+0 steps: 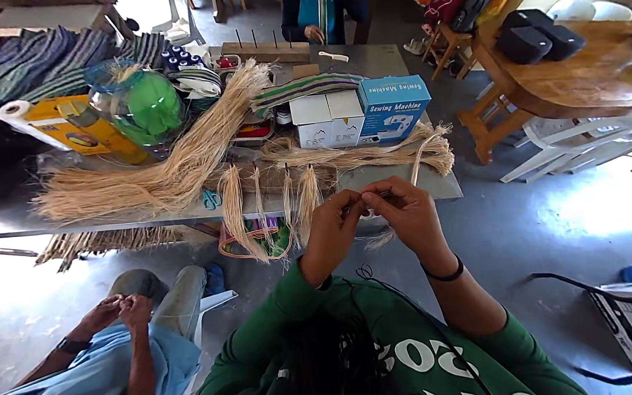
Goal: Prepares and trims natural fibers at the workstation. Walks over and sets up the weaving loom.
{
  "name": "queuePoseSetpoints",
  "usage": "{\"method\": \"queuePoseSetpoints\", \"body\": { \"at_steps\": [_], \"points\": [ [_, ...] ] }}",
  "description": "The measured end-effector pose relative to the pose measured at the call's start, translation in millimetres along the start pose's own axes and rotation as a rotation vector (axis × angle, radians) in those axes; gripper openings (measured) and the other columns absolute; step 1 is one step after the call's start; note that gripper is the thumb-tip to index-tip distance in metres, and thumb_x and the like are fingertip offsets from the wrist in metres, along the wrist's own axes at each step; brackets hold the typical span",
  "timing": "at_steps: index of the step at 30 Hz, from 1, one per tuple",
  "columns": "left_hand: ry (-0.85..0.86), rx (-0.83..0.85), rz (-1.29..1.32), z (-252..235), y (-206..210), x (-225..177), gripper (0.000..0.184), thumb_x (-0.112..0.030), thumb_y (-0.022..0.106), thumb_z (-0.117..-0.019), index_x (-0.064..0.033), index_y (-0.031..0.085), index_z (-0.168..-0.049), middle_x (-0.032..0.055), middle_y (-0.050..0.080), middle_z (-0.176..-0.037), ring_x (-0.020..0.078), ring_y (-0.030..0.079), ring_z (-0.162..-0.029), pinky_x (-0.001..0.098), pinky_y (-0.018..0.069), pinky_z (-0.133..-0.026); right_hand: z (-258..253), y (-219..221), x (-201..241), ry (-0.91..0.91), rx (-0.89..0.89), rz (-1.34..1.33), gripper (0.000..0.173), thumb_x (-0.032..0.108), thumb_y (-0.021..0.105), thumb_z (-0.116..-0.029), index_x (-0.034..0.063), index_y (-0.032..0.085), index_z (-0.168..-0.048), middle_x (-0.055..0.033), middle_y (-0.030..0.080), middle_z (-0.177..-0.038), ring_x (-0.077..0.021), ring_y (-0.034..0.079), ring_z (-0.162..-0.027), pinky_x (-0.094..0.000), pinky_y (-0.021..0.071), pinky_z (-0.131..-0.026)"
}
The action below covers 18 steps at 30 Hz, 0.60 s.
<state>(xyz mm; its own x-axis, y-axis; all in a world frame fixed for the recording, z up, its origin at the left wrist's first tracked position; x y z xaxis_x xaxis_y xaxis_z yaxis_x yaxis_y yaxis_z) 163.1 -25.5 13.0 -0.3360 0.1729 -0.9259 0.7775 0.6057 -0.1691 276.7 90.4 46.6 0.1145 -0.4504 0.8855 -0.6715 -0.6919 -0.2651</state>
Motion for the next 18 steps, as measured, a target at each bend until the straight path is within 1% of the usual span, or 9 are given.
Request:
{"method": "queuePoseSetpoints", "body": {
  "at_steps": [2,5,7,9,11,13,16,18],
  "points": [
    [0.000,0.015,0.001,0.1,-2.1,1.9,0.012,-0.013,0.060,-0.1038,-0.0063,0.069,-0.107,-0.0011,0.071,-0.087,0.0052,0.064,-0.072,0.0221,0.0546,-0.067,-1.1,-6.1,0.1,0.039,0.020,-0.022,0.016,0.008,0.072,-0.0950,0.0058,0.075,-0.110,-0.0045,0.074,-0.097,-0.0137,0.071,-0.078,-0.0284,0.0635,-0.071],
    [0.003,0.035,-0.005,-0.3,-2.0,2.9,0.012,-0.013,0.059,-0.1043,-0.0069,0.068,-0.108,-0.0001,0.067,-0.086,0.0067,0.062,-0.072,0.0227,0.0535,-0.066,-2.0,-10.6,-0.3,0.094,0.038,-0.050,0.017,0.006,0.072,-0.0947,0.0049,0.075,-0.111,-0.0057,0.076,-0.094,-0.0144,0.073,-0.078,-0.0287,0.0641,-0.073],
    [0.016,0.042,-0.036,-0.1,-0.8,2.0,0.014,-0.015,0.054,-0.1061,-0.0081,0.066,-0.111,0.0001,0.063,-0.088,0.0075,0.059,-0.074,0.0243,0.0508,-0.067,-2.3,-11.5,0.3,0.087,0.042,-0.054,0.017,0.005,0.072,-0.0947,0.0043,0.075,-0.111,-0.0059,0.076,-0.094,-0.0145,0.073,-0.077,-0.0283,0.0642,-0.073],
    [0.030,0.046,-0.065,0.5,0.8,0.1,0.020,-0.018,0.048,-0.1085,-0.0082,0.065,-0.114,0.0007,0.062,-0.090,0.0082,0.058,-0.076,0.0259,0.0506,-0.068,-2.6,-12.1,0.5,0.060,0.038,-0.042,0.016,0.005,0.072,-0.0943,0.0040,0.075,-0.110,-0.0057,0.076,-0.093,-0.0139,0.073,-0.077,-0.0276,0.0639,-0.072],
    [0.036,0.047,-0.070,1.2,3.6,-1.7,0.023,-0.021,0.045,-0.1098,-0.0076,0.063,-0.114,0.0009,0.059,-0.087,0.0084,0.055,-0.072,0.0259,0.0489,-0.066,-2.2,-13.0,0.6,0.036,0.028,-0.019,0.016,0.005,0.072,-0.0940,0.0044,0.075,-0.110,-0.0051,0.075,-0.093,-0.0136,0.072,-0.076,-0.0277,0.0641,-0.071],
    [0.024,0.045,-0.063,1.4,5.5,-2.3,0.023,-0.024,0.048,-0.1097,-0.0082,0.063,-0.115,0.0007,0.059,-0.087,0.0085,0.055,-0.071,0.0261,0.0494,-0.066,-1.0,-13.7,1.3,0.024,0.019,-0.006,0.016,0.004,0.073,-0.0934,0.0045,0.076,-0.109,-0.0051,0.074,-0.093,-0.0142,0.072,-0.075,-0.0283,0.0644,-0.071],
    [0.014,0.024,-0.029,1.3,6.6,-2.1,0.017,-0.022,0.055,-0.1068,-0.0088,0.065,-0.110,0.0004,0.061,-0.086,0.0073,0.056,-0.070,0.0238,0.0497,-0.063,1.8,-14.0,0.4,0.021,0.016,-0.003,0.017,0.004,0.073,-0.0929,0.0047,0.076,-0.109,-0.0054,0.074,-0.094,-0.0149,0.072,-0.075,-0.0292,0.0651,-0.071],
    [0.006,0.037,-0.004,1.1,6.0,-3.2,0.015,-0.021,0.057,-0.1059,-0.0088,0.066,-0.107,0.0002,0.062,-0.087,0.0068,0.057,-0.070,0.0231,0.0504,-0.064,3.7,-14.9,-1.2,0.028,0.019,-0.011,0.017,0.005,0.073,-0.0932,0.0048,0.076,-0.110,-0.0054,0.074,-0.093,-0.0148,0.072,-0.075,-0.0290,0.0651,-0.070]
  ]
}}
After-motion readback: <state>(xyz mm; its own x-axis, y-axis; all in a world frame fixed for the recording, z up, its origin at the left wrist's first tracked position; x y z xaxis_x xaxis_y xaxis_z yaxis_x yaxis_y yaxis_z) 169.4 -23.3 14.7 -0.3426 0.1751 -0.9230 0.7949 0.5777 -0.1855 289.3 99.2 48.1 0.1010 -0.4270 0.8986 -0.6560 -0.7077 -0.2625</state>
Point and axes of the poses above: each hand's wrist, its own z-axis away from the middle knuckle, its own y-axis out of the palm, x = y × z, the point moved 3 cm from there along -z, towards the middle knuckle
